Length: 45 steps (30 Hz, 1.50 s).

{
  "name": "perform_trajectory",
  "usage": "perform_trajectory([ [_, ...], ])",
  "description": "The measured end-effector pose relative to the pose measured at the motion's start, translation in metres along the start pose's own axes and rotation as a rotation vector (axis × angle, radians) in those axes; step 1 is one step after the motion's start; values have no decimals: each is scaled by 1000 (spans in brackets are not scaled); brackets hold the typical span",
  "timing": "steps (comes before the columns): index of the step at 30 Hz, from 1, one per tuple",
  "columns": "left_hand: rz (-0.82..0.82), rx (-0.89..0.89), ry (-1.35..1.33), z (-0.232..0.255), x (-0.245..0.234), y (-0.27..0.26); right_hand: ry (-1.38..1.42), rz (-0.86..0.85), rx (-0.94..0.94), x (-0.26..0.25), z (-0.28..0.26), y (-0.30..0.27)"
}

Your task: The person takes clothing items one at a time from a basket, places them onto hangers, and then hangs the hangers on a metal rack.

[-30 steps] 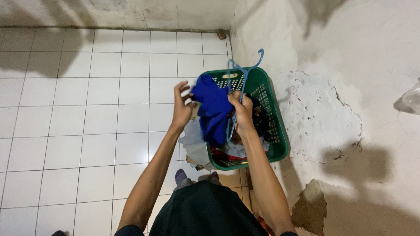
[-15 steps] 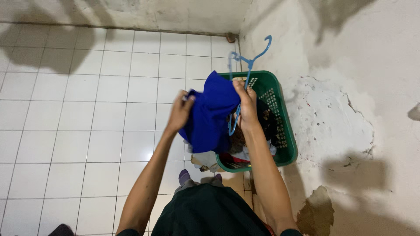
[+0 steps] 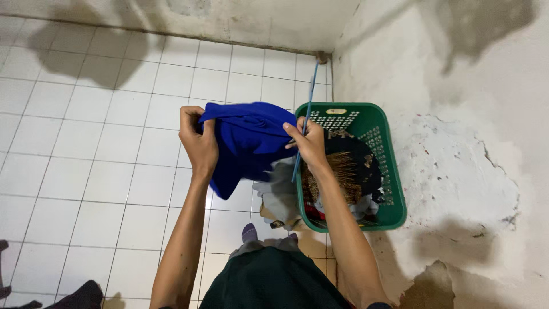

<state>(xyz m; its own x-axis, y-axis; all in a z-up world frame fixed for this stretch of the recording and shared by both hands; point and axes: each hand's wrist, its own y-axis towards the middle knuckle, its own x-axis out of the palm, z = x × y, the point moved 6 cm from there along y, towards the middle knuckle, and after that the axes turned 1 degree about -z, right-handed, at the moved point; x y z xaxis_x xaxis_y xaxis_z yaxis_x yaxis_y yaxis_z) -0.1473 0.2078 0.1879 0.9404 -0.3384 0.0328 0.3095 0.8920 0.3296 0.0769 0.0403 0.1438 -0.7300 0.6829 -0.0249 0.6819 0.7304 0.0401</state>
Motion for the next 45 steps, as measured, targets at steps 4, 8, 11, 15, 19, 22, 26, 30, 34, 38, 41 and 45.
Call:
perform_trajectory([
  [4, -61, -20, 193, 3, -5, 0, -193, -5, -112, 17, 5, 5],
  [8, -63, -13, 173, -7, 0, -3, -487, -45, -85, 26, 7, 8],
  [11, -94, -161, 261, -23, 8, -2, -737, -58, -322, 39, -11, 5],
  [15, -195, -52, 207, -21, 32, 3, -512, -134, -278, 46, -5, 11],
  [19, -322, -82, 271, -27, 52, 10, -178, -366, -110, 62, 17, 32],
  [22, -316, -116, 220, -31, 53, 18, -48, -435, -64, 64, 20, 42],
  [26, -268, -122, 206, -30, 43, 31, 110, -474, -75, 63, 4, 62],
  [30, -219, -139, 273, -21, 32, 40, 96, -504, -89, 74, -17, 74],
  [34, -172, -128, 151, -13, 27, 51, -49, -527, -112, 93, -25, 78],
  [38, -187, -61, 122, 0, 22, 66, -255, -510, -169, 109, -17, 82],
  [41, -169, -59, 153, 5, 11, 82, -479, -344, -237, 116, -1, 93],
  [45, -181, -16, 101, 4, -13, 109, -465, -241, -334, 130, 25, 106],
])
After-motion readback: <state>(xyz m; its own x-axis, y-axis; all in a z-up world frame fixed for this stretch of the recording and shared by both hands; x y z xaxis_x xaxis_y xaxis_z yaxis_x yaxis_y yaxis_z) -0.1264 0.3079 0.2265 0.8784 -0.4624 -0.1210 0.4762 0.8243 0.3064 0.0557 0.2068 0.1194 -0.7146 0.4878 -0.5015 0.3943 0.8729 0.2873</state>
